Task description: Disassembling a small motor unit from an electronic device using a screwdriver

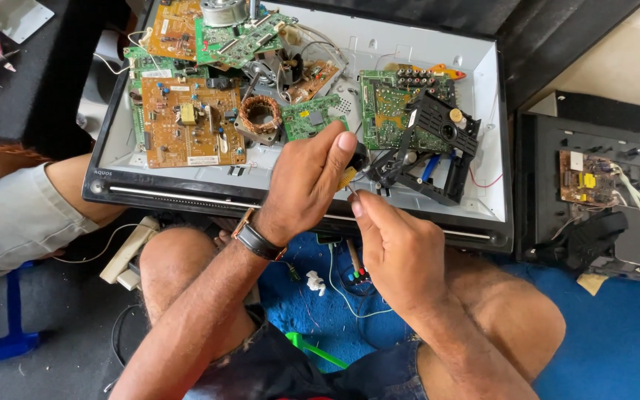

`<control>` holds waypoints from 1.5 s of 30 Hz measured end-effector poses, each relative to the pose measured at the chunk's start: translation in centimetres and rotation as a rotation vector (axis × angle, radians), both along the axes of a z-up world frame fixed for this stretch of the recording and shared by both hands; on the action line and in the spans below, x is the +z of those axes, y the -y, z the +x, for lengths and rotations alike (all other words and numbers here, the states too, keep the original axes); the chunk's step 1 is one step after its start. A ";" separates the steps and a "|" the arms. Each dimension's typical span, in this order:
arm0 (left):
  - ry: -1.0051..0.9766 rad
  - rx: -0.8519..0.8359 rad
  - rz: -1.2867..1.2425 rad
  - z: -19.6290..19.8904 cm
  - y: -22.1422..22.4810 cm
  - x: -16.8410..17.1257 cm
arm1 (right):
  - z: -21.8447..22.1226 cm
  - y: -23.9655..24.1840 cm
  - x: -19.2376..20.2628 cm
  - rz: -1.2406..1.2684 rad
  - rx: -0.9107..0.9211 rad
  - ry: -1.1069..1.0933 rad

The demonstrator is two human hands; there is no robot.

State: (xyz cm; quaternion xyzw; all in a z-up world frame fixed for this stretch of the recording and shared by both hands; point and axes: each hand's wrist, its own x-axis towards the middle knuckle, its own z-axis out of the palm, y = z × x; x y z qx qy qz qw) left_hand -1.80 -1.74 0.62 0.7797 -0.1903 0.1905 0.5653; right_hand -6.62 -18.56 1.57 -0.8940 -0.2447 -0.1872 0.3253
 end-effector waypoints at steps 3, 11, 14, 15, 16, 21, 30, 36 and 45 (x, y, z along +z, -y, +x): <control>-0.008 -0.056 -0.045 0.1 -0.2 -0.1 | -0.2 -0.5 0.9 0.106 0.030 -0.152; 0.029 -0.082 -0.083 0.1 -0.2 0.0 | -0.1 -0.8 0.8 0.258 0.035 -0.421; 0.048 -0.099 -0.076 -0.1 -0.5 0.4 | 0.3 -0.7 -0.1 0.467 0.103 -0.668; 0.053 -0.108 -0.063 -0.2 -0.5 0.6 | 0.4 -0.6 -0.5 0.603 0.156 -0.778; 0.053 -0.109 -0.065 -0.2 -0.5 0.6 | 0.4 -0.6 -1.0 0.601 0.155 -0.779; 0.064 -0.124 -0.127 -0.2 -0.5 0.2 | 0.3 -0.5 -2.3 0.951 0.272 -1.013; 0.090 -0.131 -0.218 0.3 -0.7 -0.4 | 1.2 0.0 -0.9 1.330 0.524 -1.505; 0.142 -0.094 -0.292 1.0 -0.5 -0.7 | 1.8 0.3 -1.8 1.315 0.564 -1.496; 0.113 0.124 -0.271 0.0 -1.8 0.9 | 0.5 0.5 -10.5 0.202 0.512 -1.457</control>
